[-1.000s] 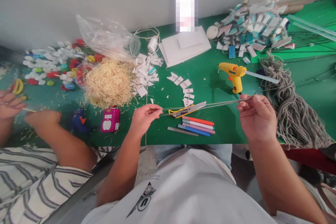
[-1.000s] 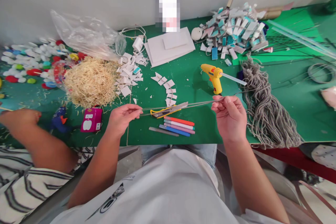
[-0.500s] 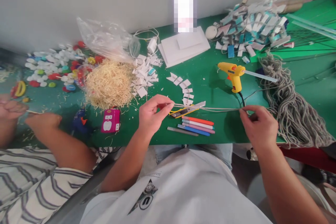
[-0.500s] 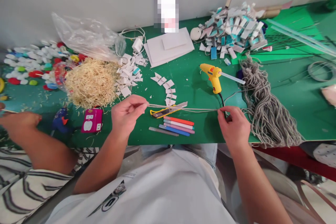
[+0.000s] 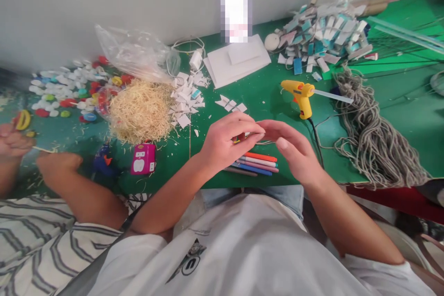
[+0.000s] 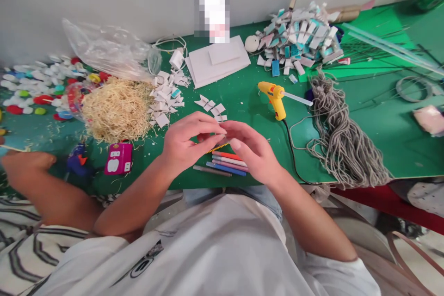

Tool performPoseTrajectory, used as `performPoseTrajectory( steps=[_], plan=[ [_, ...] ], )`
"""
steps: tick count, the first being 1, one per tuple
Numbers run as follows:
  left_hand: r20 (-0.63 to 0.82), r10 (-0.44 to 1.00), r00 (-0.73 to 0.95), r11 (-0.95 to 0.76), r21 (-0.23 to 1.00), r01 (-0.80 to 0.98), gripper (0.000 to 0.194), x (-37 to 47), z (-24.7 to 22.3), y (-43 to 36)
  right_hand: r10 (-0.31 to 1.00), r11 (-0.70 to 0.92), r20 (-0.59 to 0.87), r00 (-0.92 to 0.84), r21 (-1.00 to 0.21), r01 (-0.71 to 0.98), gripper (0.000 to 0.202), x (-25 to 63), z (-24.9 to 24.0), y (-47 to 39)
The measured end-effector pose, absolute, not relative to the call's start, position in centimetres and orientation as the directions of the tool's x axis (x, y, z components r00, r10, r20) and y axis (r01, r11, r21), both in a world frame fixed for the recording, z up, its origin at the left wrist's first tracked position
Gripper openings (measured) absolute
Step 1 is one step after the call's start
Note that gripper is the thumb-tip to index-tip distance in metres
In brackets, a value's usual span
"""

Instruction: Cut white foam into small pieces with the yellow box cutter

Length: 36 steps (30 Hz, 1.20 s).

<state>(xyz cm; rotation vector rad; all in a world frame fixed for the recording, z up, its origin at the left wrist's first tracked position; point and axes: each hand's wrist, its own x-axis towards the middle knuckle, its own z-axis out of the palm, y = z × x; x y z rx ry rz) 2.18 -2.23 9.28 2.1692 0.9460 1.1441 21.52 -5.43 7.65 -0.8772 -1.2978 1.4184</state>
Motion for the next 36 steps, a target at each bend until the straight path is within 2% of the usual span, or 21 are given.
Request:
performPoseTrajectory(
  steps=[3,7,12,16,23,26,29,31,33,36],
  plan=[
    [0.518,0.769,0.374,-0.636,0.678,0.368,0.005,2.2,8.9,-2.3,0.936,-0.135,-0.018,-0.350,-0.940,-0.313,0.039,19.7,6.8,-4.1],
    [0.517,0.786,0.339,-0.616,0.699,0.362,0.008,2.0,8.3,-2.6,0.907,-0.245,-0.097,-0.410,-0.913,-0.325,0.055,18.7,6.4,-3.5],
    [0.460,0.833,0.308,-0.545,0.780,0.309,0.008,1.6,7.6,-2.5,0.780,-0.490,-0.230,-0.582,-0.802,-0.341,0.056,18.4,6.8,-3.5],
    [0.424,0.854,0.301,-0.509,0.798,0.323,0.007,1.4,7.3,-2.3,0.805,-0.513,-0.311,-0.504,-0.792,-0.331,0.048,18.6,6.8,-3.6],
    [0.383,0.878,0.286,-0.467,0.816,0.341,0.008,1.0,7.0,-2.5,0.817,-0.515,-0.348,-0.460,-0.800,-0.309,0.042,19.1,6.9,-3.8],
    [0.361,0.877,0.318,-0.479,0.717,0.506,0.014,0.3,6.1,-2.9,0.901,-0.417,-0.340,-0.269,-0.850,-0.321,0.043,20.0,7.1,-3.8],
    [0.259,0.858,0.444,-0.513,0.425,0.745,0.010,-0.7,4.5,-3.7,0.952,-0.305,-0.295,-0.083,-0.890,-0.338,0.042,21.2,7.4,-3.8],
    [0.144,0.853,0.501,-0.520,0.308,0.796,0.010,-1.2,3.4,-4.3,0.963,-0.259,-0.270,-0.013,-0.904,-0.340,0.043,21.9,7.4,-3.8],
    [0.095,0.856,0.507,-0.512,0.281,0.812,0.013,-1.4,2.4,-4.7,0.965,-0.237,-0.262,0.030,-0.912,-0.336,0.043,22.4,7.4,-3.8],
    [0.143,0.857,0.496,-0.515,0.296,0.805,0.012,-1.4,1.7,-4.9,0.965,-0.229,-0.259,0.051,-0.917,-0.326,0.043,22.6,7.2,-3.8]
  ],
)
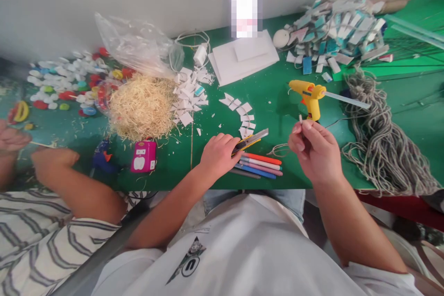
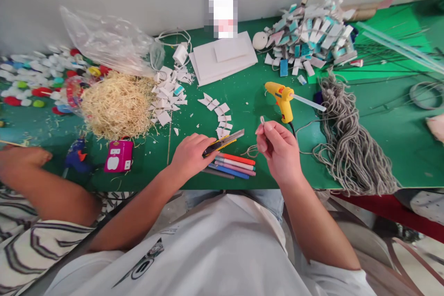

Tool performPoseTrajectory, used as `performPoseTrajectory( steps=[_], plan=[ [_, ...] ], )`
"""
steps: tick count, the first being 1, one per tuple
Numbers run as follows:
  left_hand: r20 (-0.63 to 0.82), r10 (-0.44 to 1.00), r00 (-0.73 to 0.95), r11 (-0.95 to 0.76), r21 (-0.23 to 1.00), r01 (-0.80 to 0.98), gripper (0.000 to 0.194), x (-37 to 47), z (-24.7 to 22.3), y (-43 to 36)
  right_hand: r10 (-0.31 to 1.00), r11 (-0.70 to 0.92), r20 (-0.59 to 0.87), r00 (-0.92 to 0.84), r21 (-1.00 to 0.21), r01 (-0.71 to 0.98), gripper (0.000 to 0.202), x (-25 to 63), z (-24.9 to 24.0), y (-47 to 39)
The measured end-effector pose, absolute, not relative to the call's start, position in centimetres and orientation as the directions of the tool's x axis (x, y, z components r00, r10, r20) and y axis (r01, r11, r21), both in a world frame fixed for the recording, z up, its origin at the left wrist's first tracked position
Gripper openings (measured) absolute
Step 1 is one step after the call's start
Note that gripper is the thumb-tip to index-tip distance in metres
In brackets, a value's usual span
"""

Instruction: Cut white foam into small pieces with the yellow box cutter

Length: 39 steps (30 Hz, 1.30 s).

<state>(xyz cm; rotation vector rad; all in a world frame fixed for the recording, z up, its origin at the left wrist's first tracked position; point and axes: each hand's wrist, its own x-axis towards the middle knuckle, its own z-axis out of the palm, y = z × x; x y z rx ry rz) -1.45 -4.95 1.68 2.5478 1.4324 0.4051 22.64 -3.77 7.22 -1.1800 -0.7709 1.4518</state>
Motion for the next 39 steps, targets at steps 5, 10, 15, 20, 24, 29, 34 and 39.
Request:
performPoseTrajectory(
  steps=[5,10,15,20,24,29,34,39],
  plan=[
    [0.226,0.847,0.481,-0.531,0.327,0.782,0.022,-1.2,1.8,-5.2,0.969,-0.215,-0.240,0.049,-0.929,-0.302,0.043,22.4,7.0,-3.8],
    [0.400,0.793,0.460,-0.594,0.335,0.732,0.026,-1.9,3.1,-6.1,0.966,-0.216,-0.243,0.084,-0.945,-0.247,0.043,22.2,6.8,-3.9],
    [0.547,0.745,0.382,-0.627,0.378,0.681,0.031,-3.0,5.3,-6.8,0.980,-0.140,-0.143,0.141,-0.990,-0.032,0.042,22.0,6.2,-4.1],
    [0.620,0.712,0.330,-0.653,0.409,0.638,0.030,-3.1,6.9,-7.3,0.991,-0.068,-0.047,0.124,-0.982,0.175,0.036,21.5,5.8,-4.4],
    [0.630,0.707,0.321,-0.654,0.409,0.636,0.026,-2.8,7.1,-7.2,0.995,0.019,0.043,0.091,-0.969,0.247,0.027,21.2,5.9,-4.6],
    [0.628,0.709,0.319,-0.656,0.423,0.625,0.025,-2.8,6.7,-6.9,0.990,0.115,0.134,0.037,-0.938,0.326,0.021,21.5,6.0,-4.7],
    [0.637,0.700,0.322,-0.665,0.418,0.619,0.024,-2.9,6.3,-6.6,0.988,0.136,0.152,0.009,-0.908,0.397,0.021,21.7,5.9,-4.9],
    [0.637,0.698,0.328,-0.666,0.407,0.625,0.025,-2.7,6.0,-6.6,0.981,0.186,0.194,-0.031,-0.864,0.468,0.018,21.8,5.8,-5.0]
  ],
)
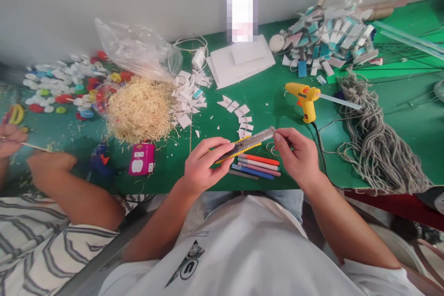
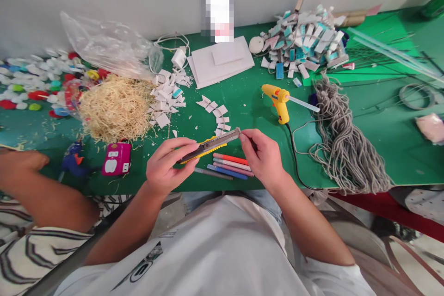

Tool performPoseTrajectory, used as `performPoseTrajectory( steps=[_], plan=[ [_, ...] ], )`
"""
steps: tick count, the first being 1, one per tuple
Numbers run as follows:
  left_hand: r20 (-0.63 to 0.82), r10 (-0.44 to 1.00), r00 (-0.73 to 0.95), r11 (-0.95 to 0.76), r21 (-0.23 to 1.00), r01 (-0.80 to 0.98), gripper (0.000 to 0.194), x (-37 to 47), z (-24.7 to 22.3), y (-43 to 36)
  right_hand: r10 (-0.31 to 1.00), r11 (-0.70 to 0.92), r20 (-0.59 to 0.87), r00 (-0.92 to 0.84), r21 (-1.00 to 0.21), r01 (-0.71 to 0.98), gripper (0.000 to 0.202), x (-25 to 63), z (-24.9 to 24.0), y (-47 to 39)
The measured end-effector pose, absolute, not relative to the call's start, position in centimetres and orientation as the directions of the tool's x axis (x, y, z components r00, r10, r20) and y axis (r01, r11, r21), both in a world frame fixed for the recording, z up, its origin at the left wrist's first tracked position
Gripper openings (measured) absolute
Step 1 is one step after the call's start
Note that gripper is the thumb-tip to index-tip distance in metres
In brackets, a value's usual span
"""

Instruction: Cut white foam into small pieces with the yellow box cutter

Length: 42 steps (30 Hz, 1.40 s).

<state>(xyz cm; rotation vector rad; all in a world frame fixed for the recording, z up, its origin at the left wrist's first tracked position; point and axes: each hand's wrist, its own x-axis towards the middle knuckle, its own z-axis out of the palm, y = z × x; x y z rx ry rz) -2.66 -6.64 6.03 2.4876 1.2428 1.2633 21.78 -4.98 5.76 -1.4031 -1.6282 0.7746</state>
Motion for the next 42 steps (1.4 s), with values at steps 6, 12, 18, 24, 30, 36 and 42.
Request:
performPoseTrajectory(
  steps=[6,12,18,24,30,36,42],
  plan=[
    [0.633,0.687,0.356,-0.675,0.377,0.633,0.025,-2.5,5.7,-6.6,0.972,0.228,0.220,-0.078,-0.830,0.509,0.017,21.7,5.6,-5.0],
    [0.612,0.647,0.454,-0.695,0.229,0.681,0.034,-2.7,5.3,-6.0,0.972,0.234,0.210,-0.106,-0.831,0.505,0.017,21.3,5.3,-5.0],
    [0.515,0.666,0.540,-0.703,0.192,0.685,0.049,-2.4,4.9,-5.6,0.981,0.189,0.148,-0.123,-0.863,0.468,0.019,20.9,5.1,-4.9],
    [0.450,0.691,0.566,-0.683,0.151,0.715,0.047,-2.1,4.8,-5.2,0.983,0.152,0.095,-0.155,-0.900,0.409,0.019,20.6,5.0,-4.9],
    [0.480,0.731,0.484,-0.587,0.083,0.805,0.028,-1.7,4.3,-4.9,0.988,0.049,-0.009,-0.152,-0.925,0.377,0.025,20.3,4.8,-5.0],
    [0.417,0.783,0.462,-0.554,0.131,0.822,0.028,-1.2,3.5,-5.2,0.985,0.015,-0.050,-0.166,-0.928,0.373,0.027,20.0,5.1,-4.9],
    [0.379,0.787,0.487,-0.567,0.134,0.812,0.043,-1.6,3.3,-4.8,0.981,-0.011,-0.082,-0.174,-0.926,0.377,0.031,20.3,4.8,-5.0]
  ],
)
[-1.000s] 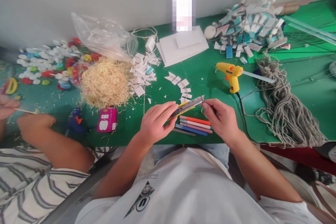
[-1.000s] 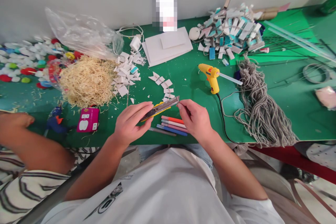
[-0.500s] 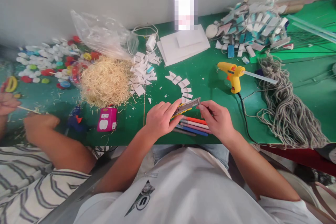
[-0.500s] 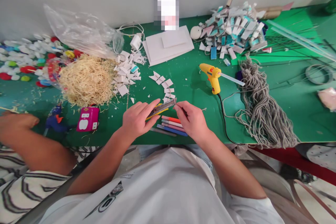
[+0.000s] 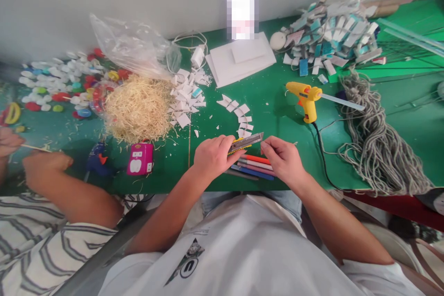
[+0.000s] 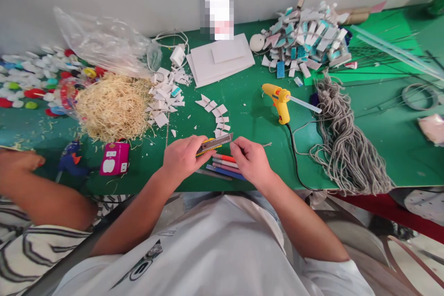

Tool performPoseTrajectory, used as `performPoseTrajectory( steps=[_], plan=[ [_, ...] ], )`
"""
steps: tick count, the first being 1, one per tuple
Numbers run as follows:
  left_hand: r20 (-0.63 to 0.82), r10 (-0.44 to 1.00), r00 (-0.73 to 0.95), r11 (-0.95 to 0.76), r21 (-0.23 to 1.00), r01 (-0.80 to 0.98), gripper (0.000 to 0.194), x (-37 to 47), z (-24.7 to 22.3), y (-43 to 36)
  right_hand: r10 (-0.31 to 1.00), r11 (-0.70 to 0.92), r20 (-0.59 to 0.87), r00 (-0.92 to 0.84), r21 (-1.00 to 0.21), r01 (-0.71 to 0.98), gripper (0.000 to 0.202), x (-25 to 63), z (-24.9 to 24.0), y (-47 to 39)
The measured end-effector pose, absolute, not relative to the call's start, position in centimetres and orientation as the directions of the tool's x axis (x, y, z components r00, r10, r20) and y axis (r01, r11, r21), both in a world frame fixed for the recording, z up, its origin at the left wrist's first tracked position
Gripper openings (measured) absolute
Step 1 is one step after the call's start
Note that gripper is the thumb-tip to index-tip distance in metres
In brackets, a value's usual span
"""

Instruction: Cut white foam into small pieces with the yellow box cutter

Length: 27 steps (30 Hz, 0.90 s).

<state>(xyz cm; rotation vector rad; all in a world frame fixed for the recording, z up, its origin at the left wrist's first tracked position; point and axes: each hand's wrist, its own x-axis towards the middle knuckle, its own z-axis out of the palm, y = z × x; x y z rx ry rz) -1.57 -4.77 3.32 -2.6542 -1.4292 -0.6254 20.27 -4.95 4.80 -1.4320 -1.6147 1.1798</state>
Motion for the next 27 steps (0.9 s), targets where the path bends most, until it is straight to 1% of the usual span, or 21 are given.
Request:
performPoseTrajectory(
  steps=[3,6,8,10,11,12,13,14,18,20,23,27],
  plan=[
    [0.406,0.777,0.481,-0.560,0.097,0.823,0.051,-1.4,3.3,-4.7,0.980,-0.018,-0.088,-0.177,-0.931,0.364,0.034,20.3,4.8,-5.0],
    [0.431,0.761,0.486,-0.559,0.054,0.827,0.054,-1.2,3.3,-5.0,0.980,-0.009,-0.075,-0.186,-0.944,0.330,0.036,20.4,5.2,-5.1],
    [0.429,0.775,0.465,-0.536,0.056,0.842,0.055,-1.6,3.4,-5.0,0.980,-0.005,-0.065,-0.186,-0.953,0.304,0.036,20.6,5.6,-5.3],
    [0.396,0.848,0.352,-0.421,0.101,0.901,0.053,-2.9,3.7,-4.7,0.984,-0.009,-0.057,-0.167,-0.961,0.278,0.035,21.1,5.8,-5.6],
    [0.360,0.906,0.221,-0.285,0.135,0.949,0.050,-3.8,3.9,-4.3,0.988,-0.014,-0.054,-0.145,-0.965,0.264,0.034,21.4,5.9,-5.7],
    [0.346,0.933,0.100,-0.162,0.155,0.975,0.048,-4.8,4.0,-4.0,0.992,-0.021,-0.051,-0.115,-0.969,0.248,0.034,21.8,5.8,-5.8],
    [0.327,0.945,0.023,-0.079,0.159,0.984,0.046,-5.7,4.0,-3.6,0.996,-0.031,-0.050,-0.077,-0.972,0.231,0.033,22.2,5.7,-5.9],
    [0.306,0.952,-0.006,-0.044,0.157,0.987,0.044,-6.6,3.9,-3.2,0.998,-0.043,-0.052,-0.037,-0.977,0.211,0.032,22.5,5.5,-5.8],
    [0.178,0.983,0.046,-0.071,0.137,0.988,0.037,-7.8,2.8,-2.0,0.995,-0.079,-0.071,0.074,-0.990,0.120,0.035,23.2,4.9,-5.2],
    [0.141,0.988,0.060,-0.078,0.133,0.988,0.033,-7.5,2.1,-1.6,0.991,-0.088,-0.080,0.109,-0.994,0.071,0.036,23.0,4.8,-4.9],
    [0.145,0.986,0.079,-0.096,0.119,0.988,0.030,-7.4,1.1,-1.2,0.985,-0.084,-0.081,0.151,-0.996,0.010,0.038,22.8,4.9,-4.7],
    [0.196,0.974,0.112,-0.134,0.102,0.986,0.030,-8.2,0.1,-0.7,0.981,-0.098,-0.110,0.161,-0.992,-0.078,0.039,22.7,5.1,-5.0]
  ],
)
